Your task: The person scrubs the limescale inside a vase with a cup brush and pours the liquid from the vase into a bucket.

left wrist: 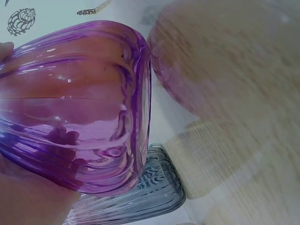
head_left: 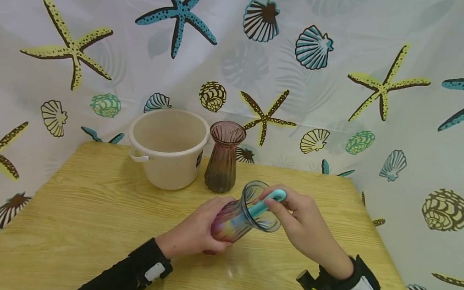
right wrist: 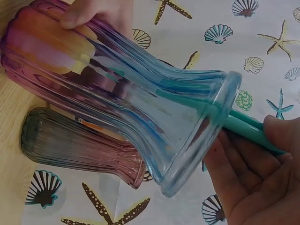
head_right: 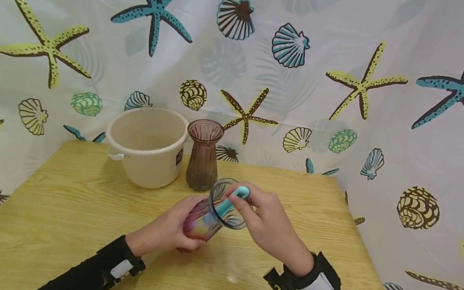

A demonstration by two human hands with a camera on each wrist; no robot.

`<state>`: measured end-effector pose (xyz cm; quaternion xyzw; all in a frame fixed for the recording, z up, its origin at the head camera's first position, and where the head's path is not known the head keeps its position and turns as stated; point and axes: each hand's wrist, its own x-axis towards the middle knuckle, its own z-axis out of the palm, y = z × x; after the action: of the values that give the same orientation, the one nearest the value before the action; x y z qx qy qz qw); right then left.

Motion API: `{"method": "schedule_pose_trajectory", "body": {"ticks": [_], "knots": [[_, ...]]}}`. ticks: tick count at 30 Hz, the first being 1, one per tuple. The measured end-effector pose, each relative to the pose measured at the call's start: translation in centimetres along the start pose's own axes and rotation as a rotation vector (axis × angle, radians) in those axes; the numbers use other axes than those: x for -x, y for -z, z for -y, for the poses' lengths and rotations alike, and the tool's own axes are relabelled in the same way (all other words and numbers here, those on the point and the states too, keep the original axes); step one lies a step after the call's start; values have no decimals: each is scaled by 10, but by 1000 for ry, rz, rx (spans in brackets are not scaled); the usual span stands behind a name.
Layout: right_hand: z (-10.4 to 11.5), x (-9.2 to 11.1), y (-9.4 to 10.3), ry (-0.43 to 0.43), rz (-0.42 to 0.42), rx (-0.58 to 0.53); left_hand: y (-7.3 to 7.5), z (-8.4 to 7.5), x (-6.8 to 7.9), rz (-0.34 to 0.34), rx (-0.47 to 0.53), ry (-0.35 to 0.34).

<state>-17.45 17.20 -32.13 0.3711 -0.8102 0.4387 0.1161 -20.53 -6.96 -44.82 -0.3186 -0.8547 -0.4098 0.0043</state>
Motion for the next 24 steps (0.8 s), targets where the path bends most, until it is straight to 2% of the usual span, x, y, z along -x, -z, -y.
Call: {"method": "schedule_pose_trajectory", "body": {"ticks": [4, 7, 13, 18, 20, 24], "knots": [[5, 1, 4, 3, -32, 59, -1, 1, -1, -7, -25, -23], [13, 0, 11, 41, -81, 123, -1, 2, -2, -14, -42, -27], [43, -2, 26, 164, -187, 189, -1, 1, -2, -21, -30, -1], [65, -2, 35, 198, -236, 208, -2, -1, -2, -11, -31, -4], [66, -2, 35, 200, -240, 213, -2, -1, -2, -11, -31, 1], [51, 0, 29, 211, -221, 209, -2, 0, -2, -18, -24, 9]]}}
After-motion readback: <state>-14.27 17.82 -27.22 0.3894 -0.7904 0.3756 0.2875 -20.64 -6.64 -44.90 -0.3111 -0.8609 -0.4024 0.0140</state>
